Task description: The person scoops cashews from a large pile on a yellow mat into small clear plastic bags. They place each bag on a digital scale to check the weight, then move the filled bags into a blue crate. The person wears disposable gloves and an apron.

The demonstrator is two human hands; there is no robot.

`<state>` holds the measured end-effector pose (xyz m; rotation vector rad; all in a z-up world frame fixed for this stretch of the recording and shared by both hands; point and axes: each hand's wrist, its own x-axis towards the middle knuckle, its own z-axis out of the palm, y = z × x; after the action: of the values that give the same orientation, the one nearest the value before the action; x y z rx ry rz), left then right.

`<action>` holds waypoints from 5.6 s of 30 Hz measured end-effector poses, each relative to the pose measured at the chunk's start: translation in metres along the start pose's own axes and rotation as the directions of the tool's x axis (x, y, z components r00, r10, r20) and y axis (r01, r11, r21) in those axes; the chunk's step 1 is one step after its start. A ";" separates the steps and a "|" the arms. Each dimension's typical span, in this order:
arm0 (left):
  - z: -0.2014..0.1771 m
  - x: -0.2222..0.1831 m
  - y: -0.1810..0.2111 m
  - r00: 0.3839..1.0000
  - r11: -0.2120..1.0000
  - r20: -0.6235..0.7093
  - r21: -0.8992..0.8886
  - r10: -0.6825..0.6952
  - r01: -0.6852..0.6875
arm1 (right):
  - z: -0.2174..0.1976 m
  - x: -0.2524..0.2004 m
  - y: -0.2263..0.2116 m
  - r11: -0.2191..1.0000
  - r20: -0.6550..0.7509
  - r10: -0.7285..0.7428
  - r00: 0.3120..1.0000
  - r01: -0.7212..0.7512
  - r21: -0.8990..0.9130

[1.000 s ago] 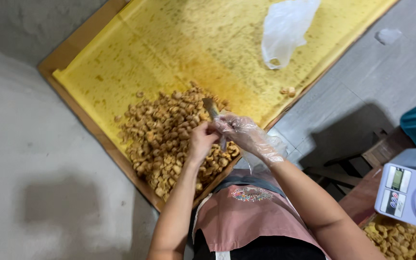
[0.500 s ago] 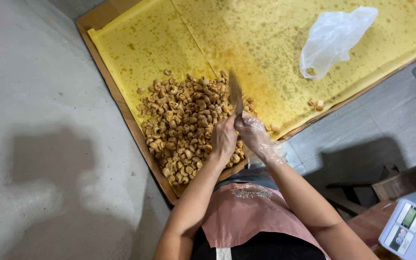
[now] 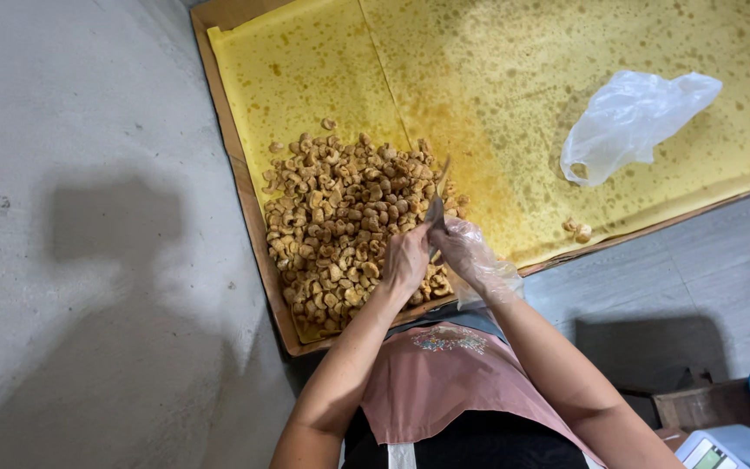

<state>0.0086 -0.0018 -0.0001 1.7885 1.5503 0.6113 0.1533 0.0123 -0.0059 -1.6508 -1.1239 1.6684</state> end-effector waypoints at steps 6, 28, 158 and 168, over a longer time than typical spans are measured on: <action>-0.028 0.001 0.024 0.981 0.942 0.007 0.282 -0.195 0.185 | 0.004 0.020 -0.023 0.974 0.008 -0.124 0.992 0.124 -0.191; -0.146 -0.039 -0.099 0.932 0.371 0.079 -0.903 -0.353 0.217 | -0.070 -0.012 -0.125 0.890 0.272 -0.107 0.956 0.214 -0.403; -0.099 0.014 0.000 0.917 0.926 -0.222 -0.263 -0.331 0.271 | 0.062 0.033 -0.135 0.490 0.001 -0.349 0.937 0.182 0.852; -0.106 0.014 -0.007 0.866 0.702 0.006 -0.582 -0.500 0.410 | 0.062 0.035 -0.139 0.470 0.145 -0.524 0.839 0.143 0.871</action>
<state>-0.0709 0.0324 0.0636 0.8726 1.6105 0.8606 0.0640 0.1013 0.0865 -0.4164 -0.5436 1.8491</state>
